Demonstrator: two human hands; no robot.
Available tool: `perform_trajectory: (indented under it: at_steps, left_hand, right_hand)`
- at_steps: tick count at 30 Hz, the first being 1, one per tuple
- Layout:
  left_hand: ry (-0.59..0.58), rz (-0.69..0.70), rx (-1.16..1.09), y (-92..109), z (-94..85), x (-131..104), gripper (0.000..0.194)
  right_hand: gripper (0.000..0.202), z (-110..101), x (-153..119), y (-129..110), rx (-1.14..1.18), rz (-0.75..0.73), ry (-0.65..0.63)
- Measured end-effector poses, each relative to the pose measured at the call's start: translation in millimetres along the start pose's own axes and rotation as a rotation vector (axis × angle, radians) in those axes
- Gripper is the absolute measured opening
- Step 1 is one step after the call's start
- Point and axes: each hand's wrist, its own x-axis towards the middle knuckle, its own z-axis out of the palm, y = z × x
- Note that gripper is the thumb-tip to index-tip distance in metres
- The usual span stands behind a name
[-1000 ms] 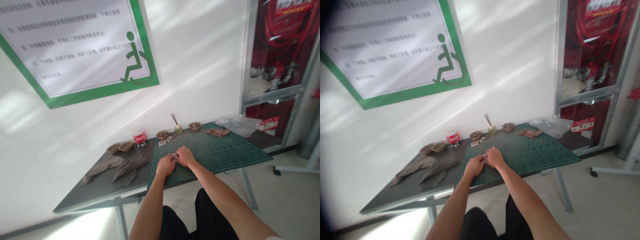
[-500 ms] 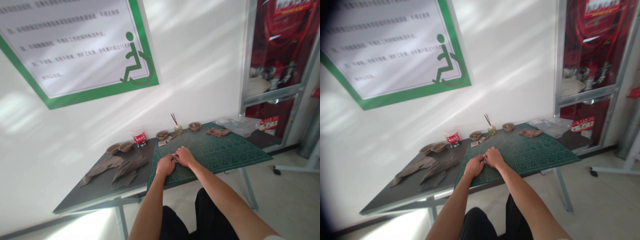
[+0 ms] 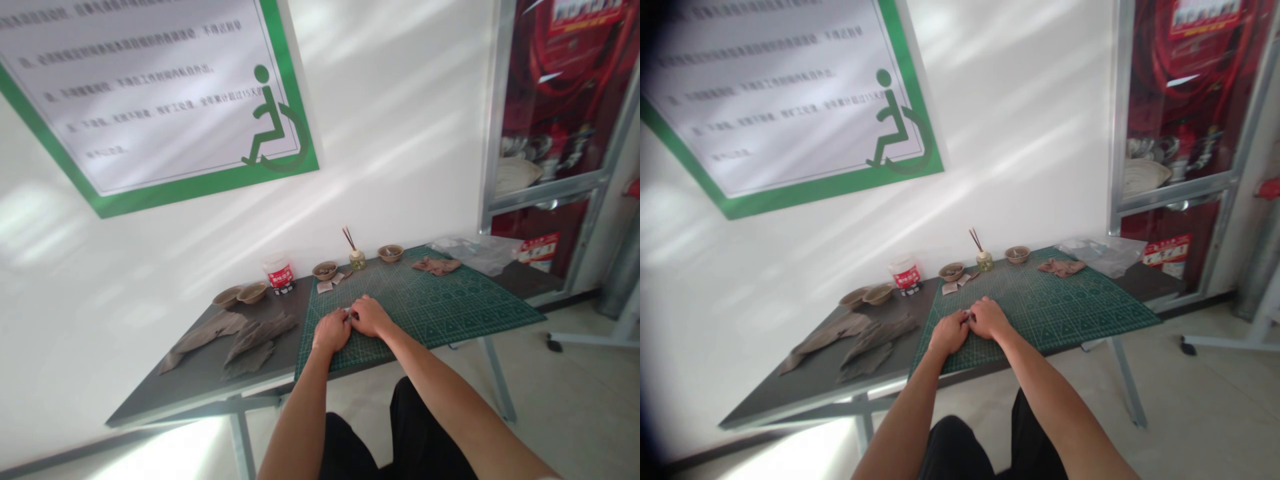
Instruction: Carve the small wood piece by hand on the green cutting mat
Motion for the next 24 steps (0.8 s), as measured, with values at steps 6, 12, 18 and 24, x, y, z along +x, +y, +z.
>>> perform_trajectory:
  at_steps: [6,12,18,24]
  left_hand:
    - [0.023,0.017,0.021,-3.9,5.1,2.1,0.037]
    - [0.003,-0.011,0.022,-1.3,2.7,1.2,0.038]
    - [0.021,0.035,0.016,-4.0,3.6,2.2,0.037]
    - [0.029,0.042,0.022,-3.4,2.5,1.2,0.037]
  right_hand:
    - [0.025,-0.3,1.3,-1.7,-0.047,0.104,0.001]
    - [0.028,-0.7,4.7,-3.7,-0.071,0.118,0.002]
    - [0.028,-0.4,6.8,-3.1,-0.069,0.099,-0.013]
    - [0.027,0.1,7.9,-3.8,-0.069,0.096,-0.005]
